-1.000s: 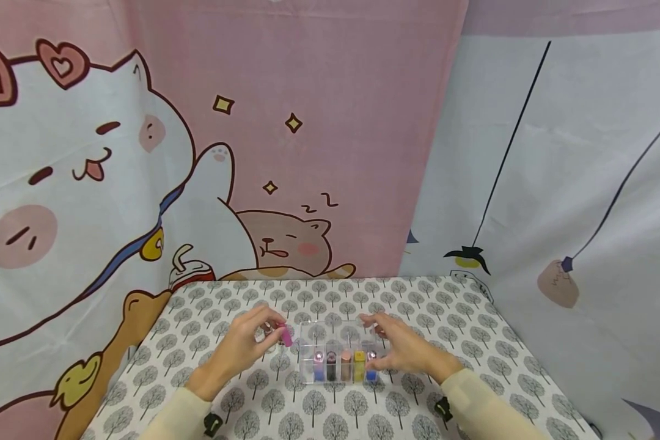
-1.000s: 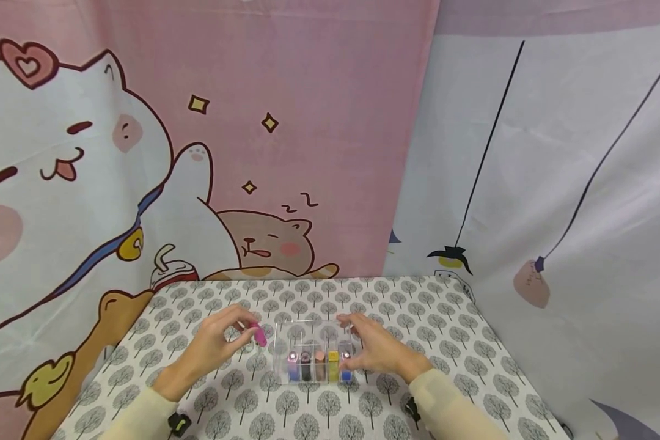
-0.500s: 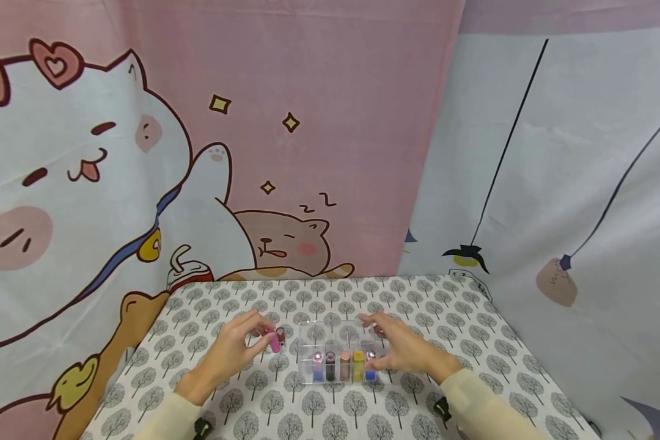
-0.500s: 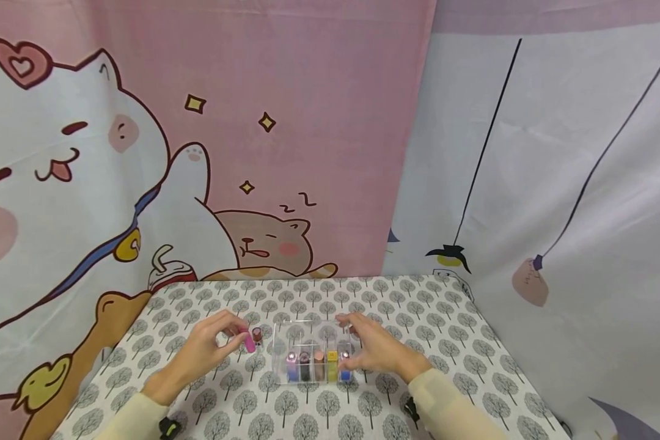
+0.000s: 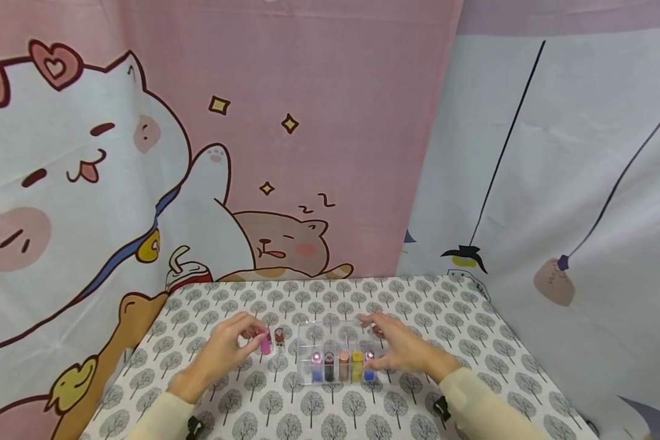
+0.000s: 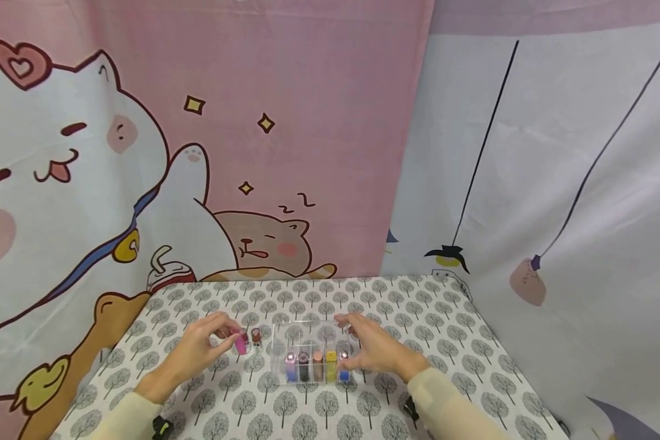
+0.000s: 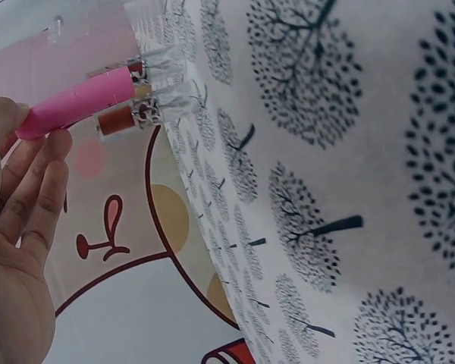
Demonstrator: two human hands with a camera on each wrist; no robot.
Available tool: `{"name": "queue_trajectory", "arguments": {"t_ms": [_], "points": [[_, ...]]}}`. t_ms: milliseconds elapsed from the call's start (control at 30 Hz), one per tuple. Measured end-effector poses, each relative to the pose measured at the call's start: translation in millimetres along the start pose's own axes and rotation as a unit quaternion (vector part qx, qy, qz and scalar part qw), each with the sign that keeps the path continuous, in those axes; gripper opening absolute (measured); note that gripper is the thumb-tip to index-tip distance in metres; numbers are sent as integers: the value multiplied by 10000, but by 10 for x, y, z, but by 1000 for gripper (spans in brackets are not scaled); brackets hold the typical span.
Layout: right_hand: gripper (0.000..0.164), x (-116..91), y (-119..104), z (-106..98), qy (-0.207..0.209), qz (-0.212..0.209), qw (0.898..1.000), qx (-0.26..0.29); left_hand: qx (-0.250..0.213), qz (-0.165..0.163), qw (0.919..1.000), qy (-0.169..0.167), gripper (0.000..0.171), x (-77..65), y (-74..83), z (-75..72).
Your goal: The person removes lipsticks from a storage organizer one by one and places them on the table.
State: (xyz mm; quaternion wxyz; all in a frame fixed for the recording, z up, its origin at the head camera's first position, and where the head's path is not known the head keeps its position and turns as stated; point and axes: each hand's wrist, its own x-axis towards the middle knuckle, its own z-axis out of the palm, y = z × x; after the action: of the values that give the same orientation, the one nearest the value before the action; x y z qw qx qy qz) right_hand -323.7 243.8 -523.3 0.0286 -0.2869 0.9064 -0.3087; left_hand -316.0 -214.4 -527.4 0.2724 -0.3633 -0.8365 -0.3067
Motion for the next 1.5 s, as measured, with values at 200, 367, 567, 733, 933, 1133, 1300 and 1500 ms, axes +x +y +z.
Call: {"name": "queue_trajectory", "arguments": {"t_ms": [200,367,567,733,933,1133,1300,1500], "points": [[111,-1,-4,3,15,-42,10000,-10,12,-274,9996,-54,28,-60,-46,1],[112,-8,-13,3,33,-40,9999,114,-2,-419,9991,-12,27,-87,-70,-10],[111,-3,-8,7,43,-10,10000,81,7,-647,9979,-58,25,-105,-101,-13],[111,0,2,10,72,-10,10000,43,59,-825,9965,-113,24,-120,-140,-11],[110,-5,0,5,66,-56,10000,34,-10,-1003,9947,-203,23,-149,-167,-9],[109,-20,-10,4,38,-39,10000,39,-9,-1459,9886,-383,23,-162,-171,8],[110,-28,-18,-1,39,22,10000,43,3,-1721,9840,-453,23,-166,-185,33],[110,-20,-15,0,60,20,10000,-17,93,-1680,9851,-363,22,-161,-208,58]]}}
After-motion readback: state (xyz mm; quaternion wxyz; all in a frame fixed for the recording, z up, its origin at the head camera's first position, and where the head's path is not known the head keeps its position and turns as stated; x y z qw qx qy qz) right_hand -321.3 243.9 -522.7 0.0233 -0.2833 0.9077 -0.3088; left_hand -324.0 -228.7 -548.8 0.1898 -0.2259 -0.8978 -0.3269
